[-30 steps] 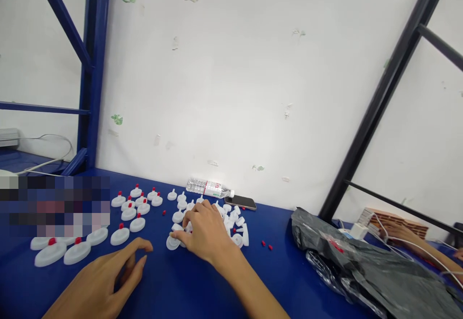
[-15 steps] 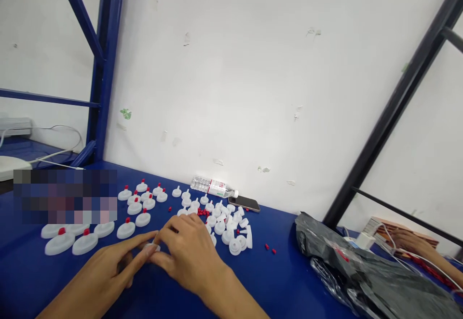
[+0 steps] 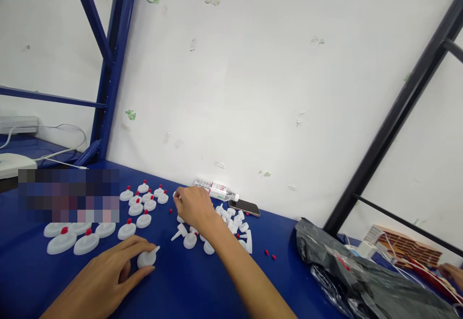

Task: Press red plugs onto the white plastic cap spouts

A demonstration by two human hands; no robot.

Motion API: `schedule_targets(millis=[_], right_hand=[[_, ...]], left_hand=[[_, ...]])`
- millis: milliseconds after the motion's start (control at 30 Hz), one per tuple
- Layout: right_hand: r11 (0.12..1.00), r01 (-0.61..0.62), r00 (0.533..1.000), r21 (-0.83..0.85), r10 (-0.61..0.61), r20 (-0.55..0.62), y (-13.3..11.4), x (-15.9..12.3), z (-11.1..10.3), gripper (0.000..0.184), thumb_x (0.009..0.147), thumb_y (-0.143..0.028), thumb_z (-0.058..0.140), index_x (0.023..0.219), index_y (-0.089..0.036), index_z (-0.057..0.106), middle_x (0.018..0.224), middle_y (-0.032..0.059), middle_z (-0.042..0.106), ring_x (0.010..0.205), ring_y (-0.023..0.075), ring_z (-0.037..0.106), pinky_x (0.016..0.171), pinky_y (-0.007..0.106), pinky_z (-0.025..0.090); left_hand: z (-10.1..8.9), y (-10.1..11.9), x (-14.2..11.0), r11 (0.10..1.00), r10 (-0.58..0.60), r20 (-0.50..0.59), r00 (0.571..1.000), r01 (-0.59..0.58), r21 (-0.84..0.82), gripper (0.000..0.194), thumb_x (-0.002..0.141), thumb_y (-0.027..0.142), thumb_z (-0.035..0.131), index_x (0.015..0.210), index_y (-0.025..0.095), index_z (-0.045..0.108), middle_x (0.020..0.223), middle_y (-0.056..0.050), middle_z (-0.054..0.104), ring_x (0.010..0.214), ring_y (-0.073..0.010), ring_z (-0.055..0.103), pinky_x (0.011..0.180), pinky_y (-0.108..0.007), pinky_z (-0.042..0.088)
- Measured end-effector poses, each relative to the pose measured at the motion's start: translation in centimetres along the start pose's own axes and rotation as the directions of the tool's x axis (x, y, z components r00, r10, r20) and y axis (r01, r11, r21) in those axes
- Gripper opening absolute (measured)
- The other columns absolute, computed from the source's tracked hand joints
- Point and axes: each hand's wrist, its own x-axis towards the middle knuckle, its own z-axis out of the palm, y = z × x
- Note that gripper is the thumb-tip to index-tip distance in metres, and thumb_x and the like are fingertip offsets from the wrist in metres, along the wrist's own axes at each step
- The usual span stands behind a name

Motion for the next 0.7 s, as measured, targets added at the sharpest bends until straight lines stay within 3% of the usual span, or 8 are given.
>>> schedule_targets(millis=[100,233,333,467,533,633,700], right_hand=[[0.995,-0.035,0.995,-0.098,0.044,0.091,-1.3,2.5,1.2,0.035,0.114,-0.034,0.057,0.111,-0.010,0.082,0.111,0.0179,0.084,0.107,0.0319,0.081,0.094,0.044,0.061],[0.984,-0.026,0.976,-0.175,0.063,0.210,-2.9,3.8,3.2,0.030,0.108,-0.041,0.072,0.122,-0.015,0.076,0.124,0.0079,0.078,0.112,0.0259,0.077,0.100,0.048,0.064],[0.983,-0.015,0.969,-0.181,0.059,0.240,-3.3,3.9,3.7,0.029,0.107,-0.039,0.074,0.125,-0.016,0.074,0.128,0.0081,0.076,0.114,0.0261,0.076,0.100,0.048,0.065],[0.993,-0.027,0.983,-0.117,0.048,0.177,-2.6,2.8,2.5,0.024,0.111,-0.034,0.066,0.112,-0.012,0.078,0.115,0.0115,0.081,0.109,0.0276,0.078,0.097,0.046,0.063],[0.999,-0.022,0.994,-0.046,0.027,0.107,-2.2,1.3,1.6,0.032,0.114,-0.031,0.055,0.106,-0.012,0.080,0.107,0.0130,0.084,0.104,0.0285,0.080,0.091,0.041,0.060],[0.995,0.013,1.000,0.100,-0.015,0.018,-2.1,-2.0,0.8,0.040,0.119,-0.033,0.045,0.106,-0.020,0.080,0.101,0.0031,0.085,0.093,0.0181,0.079,0.082,0.029,0.053],[0.954,0.020,0.998,0.298,-0.003,-0.059,-2.2,-4.4,0.9,0.037,0.117,-0.033,0.050,0.097,-0.022,0.080,0.091,-0.0012,0.083,0.081,0.0133,0.075,0.074,0.025,0.048]], left_hand=[[-0.4,0.2,-0.1,1.000,0.003,0.015,1.000,-0.004,0.031,0.037,0.093,0.042,0.054,0.113,0.034,0.084,0.106,-0.001,0.081,0.060,-0.0175,0.065,0.067,-0.032,0.055],[-0.5,0.5,-0.2,0.998,0.015,0.020,1.000,-0.016,0.059,0.037,0.095,0.043,0.053,0.114,0.035,0.084,0.103,-0.001,0.081,0.064,-0.0189,0.069,0.073,-0.034,0.059],[-0.5,0.7,-0.1,0.997,0.028,0.016,0.999,-0.029,0.071,0.036,0.096,0.041,0.053,0.111,0.035,0.084,0.104,-0.001,0.082,0.069,-0.0194,0.073,0.074,-0.033,0.061],[-0.5,0.7,0.1,0.996,0.040,0.014,0.999,-0.041,0.073,0.034,0.096,0.040,0.056,0.113,0.035,0.085,0.107,-0.002,0.084,0.083,-0.0223,0.080,0.079,-0.033,0.063],[-0.5,0.7,0.1,0.997,0.031,0.019,0.999,-0.032,0.072,0.034,0.096,0.040,0.056,0.114,0.035,0.085,0.110,-0.002,0.084,0.094,-0.0244,0.082,0.084,-0.034,0.063],[-0.5,0.7,0.0,0.996,0.001,0.044,0.999,-0.005,0.089,0.034,0.097,0.039,0.057,0.116,0.036,0.085,0.100,-0.001,0.084,0.079,-0.0237,0.079,0.081,-0.035,0.061],[-0.5,0.7,-0.1,0.994,-0.027,0.066,0.997,0.020,0.109,0.035,0.096,0.037,0.060,0.122,0.035,0.084,0.086,-0.001,0.082,0.069,-0.0237,0.074,0.077,-0.036,0.058]])
